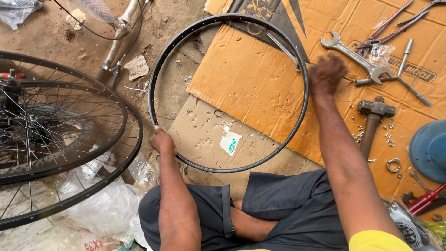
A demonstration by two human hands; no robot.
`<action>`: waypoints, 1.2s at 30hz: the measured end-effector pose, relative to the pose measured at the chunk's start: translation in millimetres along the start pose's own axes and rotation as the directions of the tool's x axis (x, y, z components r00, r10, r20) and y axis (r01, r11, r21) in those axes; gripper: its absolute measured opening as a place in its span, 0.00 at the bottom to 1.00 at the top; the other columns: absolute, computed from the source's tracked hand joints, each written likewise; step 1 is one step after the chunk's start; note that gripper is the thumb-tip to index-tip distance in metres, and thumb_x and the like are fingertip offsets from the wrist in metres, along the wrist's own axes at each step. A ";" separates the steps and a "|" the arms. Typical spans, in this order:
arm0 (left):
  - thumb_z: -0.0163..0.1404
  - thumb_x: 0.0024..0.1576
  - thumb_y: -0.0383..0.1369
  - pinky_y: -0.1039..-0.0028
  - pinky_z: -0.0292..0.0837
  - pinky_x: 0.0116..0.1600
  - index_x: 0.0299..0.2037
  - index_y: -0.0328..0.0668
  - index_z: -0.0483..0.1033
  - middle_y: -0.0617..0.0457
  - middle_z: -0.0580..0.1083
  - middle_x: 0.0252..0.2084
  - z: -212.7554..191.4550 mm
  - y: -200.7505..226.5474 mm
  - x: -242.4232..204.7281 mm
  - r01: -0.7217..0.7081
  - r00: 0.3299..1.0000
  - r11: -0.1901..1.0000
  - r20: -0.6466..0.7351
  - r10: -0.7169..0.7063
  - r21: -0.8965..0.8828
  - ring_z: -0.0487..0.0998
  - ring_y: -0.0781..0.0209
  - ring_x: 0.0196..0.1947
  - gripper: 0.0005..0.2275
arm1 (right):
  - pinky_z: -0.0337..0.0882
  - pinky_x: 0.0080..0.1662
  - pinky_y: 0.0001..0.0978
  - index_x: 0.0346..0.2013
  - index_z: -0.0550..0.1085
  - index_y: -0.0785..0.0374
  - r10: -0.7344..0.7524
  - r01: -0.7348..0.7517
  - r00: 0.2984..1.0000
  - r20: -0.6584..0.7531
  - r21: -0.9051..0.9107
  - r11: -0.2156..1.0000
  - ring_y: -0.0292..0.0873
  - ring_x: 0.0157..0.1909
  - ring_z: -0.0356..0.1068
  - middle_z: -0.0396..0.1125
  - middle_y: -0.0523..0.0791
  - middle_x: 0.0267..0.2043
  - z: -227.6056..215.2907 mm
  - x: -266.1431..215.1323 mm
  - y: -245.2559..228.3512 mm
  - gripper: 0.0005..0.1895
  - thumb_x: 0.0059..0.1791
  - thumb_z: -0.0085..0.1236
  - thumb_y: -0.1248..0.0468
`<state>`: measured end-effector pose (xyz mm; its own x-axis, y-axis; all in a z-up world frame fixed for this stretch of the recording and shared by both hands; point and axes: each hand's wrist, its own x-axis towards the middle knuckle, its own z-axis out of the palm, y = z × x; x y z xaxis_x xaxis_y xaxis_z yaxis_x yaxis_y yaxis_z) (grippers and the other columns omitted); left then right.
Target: The person sits on the floor and assembles a bicycle wheel by inserting spokes into the hub and rim, then securing them with nipples. They use a hammer to adjust the rim and a wrench to tighten components.
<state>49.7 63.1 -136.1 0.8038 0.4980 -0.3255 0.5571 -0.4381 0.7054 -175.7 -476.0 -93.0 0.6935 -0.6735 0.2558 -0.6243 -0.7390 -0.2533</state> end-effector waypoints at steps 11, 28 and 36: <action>0.47 0.67 0.47 0.57 0.61 0.32 0.27 0.29 0.74 0.47 0.70 0.22 2.1 13.7 -33.2 -0.059 0.998 0.994 -0.028 0.062 0.090 0.67 0.54 0.22 0.25 | 0.58 0.64 0.58 0.63 0.71 0.68 0.139 -0.020 0.889 0.437 -0.265 0.964 0.59 0.61 0.62 0.62 0.60 0.58 -10.6 63.8 84.3 0.23 0.52 0.53 0.71; 0.44 0.67 0.50 0.53 0.69 0.37 0.31 0.27 0.75 0.39 0.74 0.28 4.2 21.6 -40.4 -0.087 0.996 0.985 -0.013 0.090 0.146 0.75 0.44 0.28 0.26 | 0.70 0.21 0.33 0.59 0.70 0.70 0.308 -0.753 0.657 0.688 0.580 0.311 0.39 0.23 0.70 0.71 0.48 0.31 -9.1 -22.6 -116.5 0.20 0.51 0.53 0.72; 0.43 0.68 0.49 0.53 0.67 0.33 0.34 0.29 0.77 0.42 0.73 0.24 14.4 21.5 -40.8 -0.268 0.964 0.958 0.033 0.265 0.105 0.73 0.47 0.24 0.25 | 0.74 0.37 0.40 0.58 0.68 0.71 0.421 -0.669 0.674 0.607 0.743 0.000 0.45 0.35 0.71 0.69 0.50 0.38 59.1 30.1 -135.4 0.21 0.49 0.54 0.74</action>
<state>31.9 22.7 -116.7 0.9293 0.3386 -0.1474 0.3405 -0.6314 0.6967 -49.1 -395.3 -106.2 0.4229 -0.7556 -0.5001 -0.1965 0.4623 -0.8647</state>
